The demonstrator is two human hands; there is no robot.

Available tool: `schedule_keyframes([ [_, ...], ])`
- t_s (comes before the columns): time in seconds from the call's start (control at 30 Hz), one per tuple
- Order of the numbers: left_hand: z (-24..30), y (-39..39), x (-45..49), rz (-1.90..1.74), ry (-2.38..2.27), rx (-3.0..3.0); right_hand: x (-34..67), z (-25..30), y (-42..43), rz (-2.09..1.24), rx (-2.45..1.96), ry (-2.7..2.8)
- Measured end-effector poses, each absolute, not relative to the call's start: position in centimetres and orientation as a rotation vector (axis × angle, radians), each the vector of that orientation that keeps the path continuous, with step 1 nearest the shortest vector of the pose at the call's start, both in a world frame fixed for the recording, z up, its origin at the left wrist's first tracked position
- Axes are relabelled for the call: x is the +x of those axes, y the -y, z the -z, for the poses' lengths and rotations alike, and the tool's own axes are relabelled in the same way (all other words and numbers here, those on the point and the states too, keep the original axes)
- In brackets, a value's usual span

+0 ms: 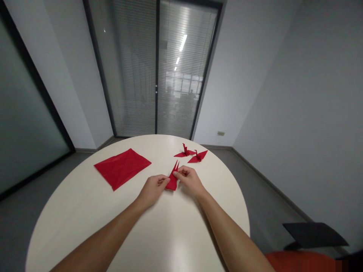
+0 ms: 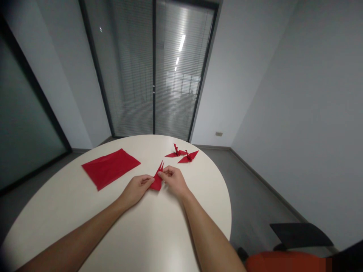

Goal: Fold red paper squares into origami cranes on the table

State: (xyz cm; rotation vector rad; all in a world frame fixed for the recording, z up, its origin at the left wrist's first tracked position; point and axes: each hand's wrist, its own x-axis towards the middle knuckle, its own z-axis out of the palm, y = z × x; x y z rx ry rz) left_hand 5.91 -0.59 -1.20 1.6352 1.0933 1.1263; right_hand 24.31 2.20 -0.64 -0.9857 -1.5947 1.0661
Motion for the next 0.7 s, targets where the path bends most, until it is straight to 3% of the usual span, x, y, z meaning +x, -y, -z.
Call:
schedule_keyframes([
  [0.7,0.94,0.68,5.95,-1.055,-1.076,1.247,24.09,0.80,-2.35,-1.095,-0.941,1.509],
])
